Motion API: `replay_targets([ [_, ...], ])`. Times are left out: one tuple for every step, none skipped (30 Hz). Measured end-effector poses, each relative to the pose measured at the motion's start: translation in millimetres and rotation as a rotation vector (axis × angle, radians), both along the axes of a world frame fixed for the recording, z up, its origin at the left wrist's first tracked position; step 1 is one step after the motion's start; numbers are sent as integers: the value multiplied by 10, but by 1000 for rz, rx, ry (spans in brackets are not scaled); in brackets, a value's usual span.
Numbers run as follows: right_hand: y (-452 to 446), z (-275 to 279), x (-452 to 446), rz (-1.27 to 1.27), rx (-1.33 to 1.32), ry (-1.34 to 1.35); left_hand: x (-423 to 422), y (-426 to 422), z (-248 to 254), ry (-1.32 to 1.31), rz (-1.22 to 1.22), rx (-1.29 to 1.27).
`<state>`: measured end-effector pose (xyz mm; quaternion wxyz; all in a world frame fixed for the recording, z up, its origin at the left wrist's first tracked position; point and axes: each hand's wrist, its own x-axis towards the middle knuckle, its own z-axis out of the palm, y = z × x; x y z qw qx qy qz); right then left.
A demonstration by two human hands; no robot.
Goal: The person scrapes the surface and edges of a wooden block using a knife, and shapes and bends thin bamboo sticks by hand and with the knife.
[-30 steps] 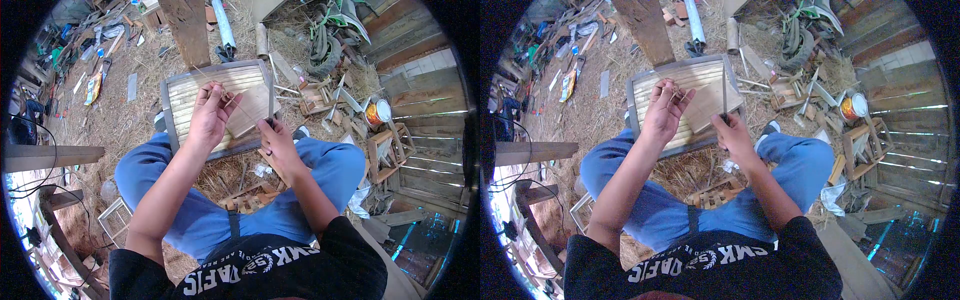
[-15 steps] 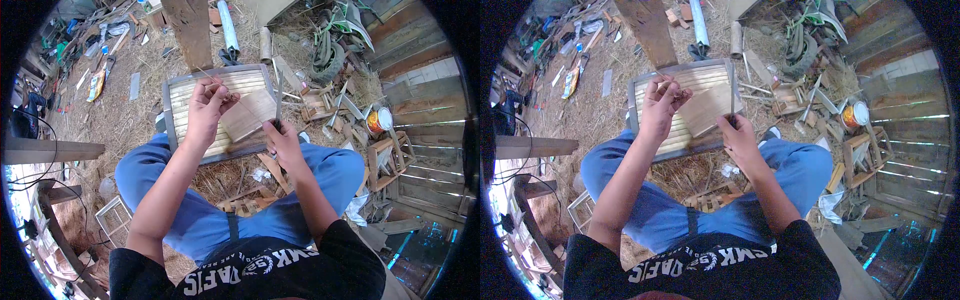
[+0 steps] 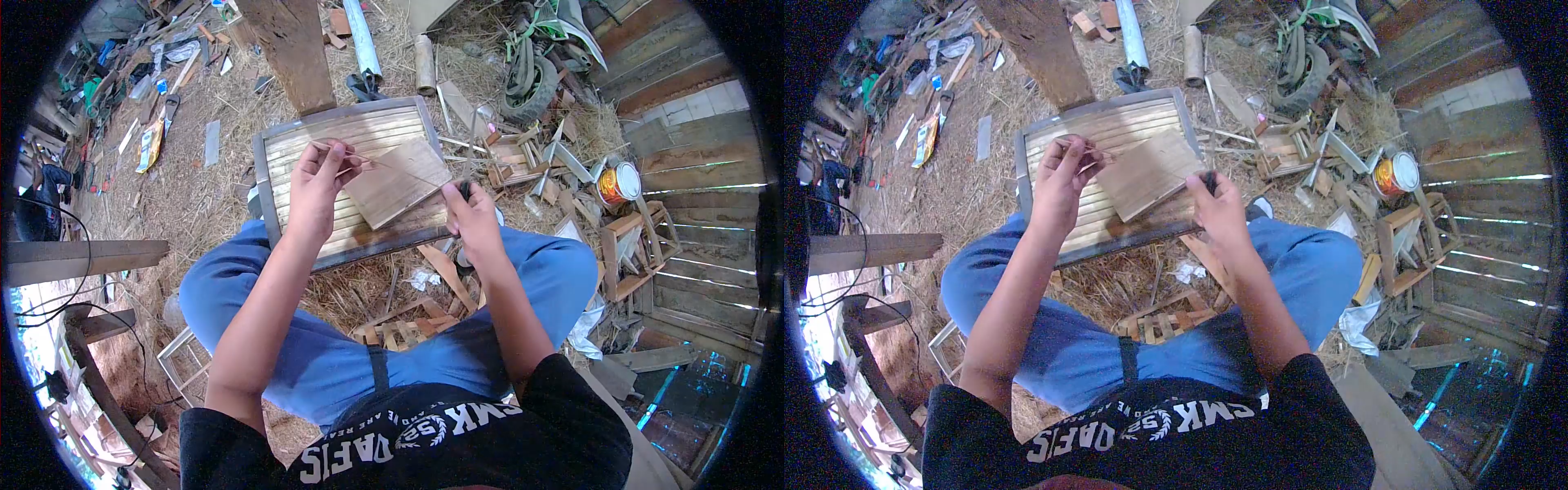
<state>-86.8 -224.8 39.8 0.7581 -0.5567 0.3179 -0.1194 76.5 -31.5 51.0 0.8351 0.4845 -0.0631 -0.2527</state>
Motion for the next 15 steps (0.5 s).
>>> replay_targets([
  [-28,-12,5,0,2,2,4,19,-15,13,10,46],
  [-61,-27,8,-28,-7,6,2,39,-31,15,9,47],
  [-91,-42,10,-56,-17,12,-10,61,-47,14,-10,133],
  [-117,-56,12,-70,-5,7,-21,83,-67,13,-31,218],
  [-159,-84,11,-74,-4,12,-26,107,-96,17,-36,219],
  [-194,-92,16,-97,27,4,-30,136,-131,-11,-106,333],
  [-219,-96,23,-121,59,-3,-35,163,-172,-39,-177,446],
  [-244,-91,22,-150,89,-2,-47,183,-225,-94,-226,535],
  [-277,-129,30,-156,89,5,-66,204,-285,-89,-233,535],
  [-320,-186,44,-161,58,25,-88,225,-343,-210,-308,651],
  [-351,-227,45,-166,28,46,-120,248,-402,-334,-383,765],
  [-353,-234,47,-153,-30,47,-167,267,-410,-559,-363,803],
  [-359,-264,61,-158,-31,51,-225,281,-419,-557,-369,800],
  [-364,-314,76,-150,-88,73,-295,288,-428,-617,-337,863],
  [-367,-342,87,-140,-146,95,-355,289,-429,-677,-303,924],
])
